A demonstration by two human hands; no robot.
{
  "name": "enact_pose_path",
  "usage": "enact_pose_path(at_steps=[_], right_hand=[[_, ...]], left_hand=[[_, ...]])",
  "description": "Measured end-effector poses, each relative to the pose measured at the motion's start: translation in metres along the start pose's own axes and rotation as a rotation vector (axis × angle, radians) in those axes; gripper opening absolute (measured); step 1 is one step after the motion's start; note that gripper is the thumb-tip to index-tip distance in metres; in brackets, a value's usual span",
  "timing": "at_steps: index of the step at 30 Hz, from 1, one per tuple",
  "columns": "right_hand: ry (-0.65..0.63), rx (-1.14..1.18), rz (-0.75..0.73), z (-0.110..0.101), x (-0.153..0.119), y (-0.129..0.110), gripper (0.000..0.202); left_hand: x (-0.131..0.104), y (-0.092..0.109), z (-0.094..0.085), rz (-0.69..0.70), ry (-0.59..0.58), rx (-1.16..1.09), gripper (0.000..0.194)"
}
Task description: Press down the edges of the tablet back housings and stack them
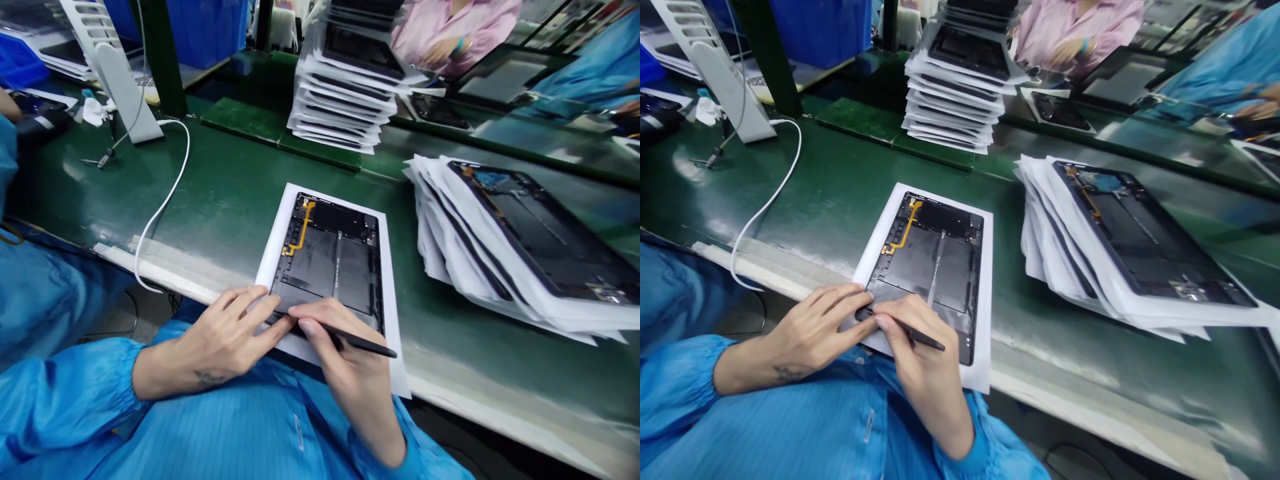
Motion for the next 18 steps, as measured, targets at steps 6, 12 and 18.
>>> enact_pose_path(at_steps=[6,12,18], right_hand=[[-0.051,-0.03,-0.007,0.0038,-0.0006,0.0023,0.014],[-0.056,-0.036,-0.008,0.0036,-0.0005,0.0026,0.015],[-0.094,-0.08,-0.056,0.0059,0.003,-0.0026,0.014]], left_hand=[[0.0008,-0.0016,0.0009,-0.004,0.04,-0.02,0.028],[0.0011,-0.0011,0.0007,0.003,0.048,-0.02,0.026],[0.0001,-0.005,-0.0006,0.008,0.038,-0.036,0.025]])
Point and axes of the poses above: each hand's wrist, its own x-axis towards the middle knuckle, its own z-axis out of the palm, y = z × x, the point moved 3 cm from there along x, towards the middle knuckle, and after that the axes turned 12 degrees about -y, right-handed, at the moved point
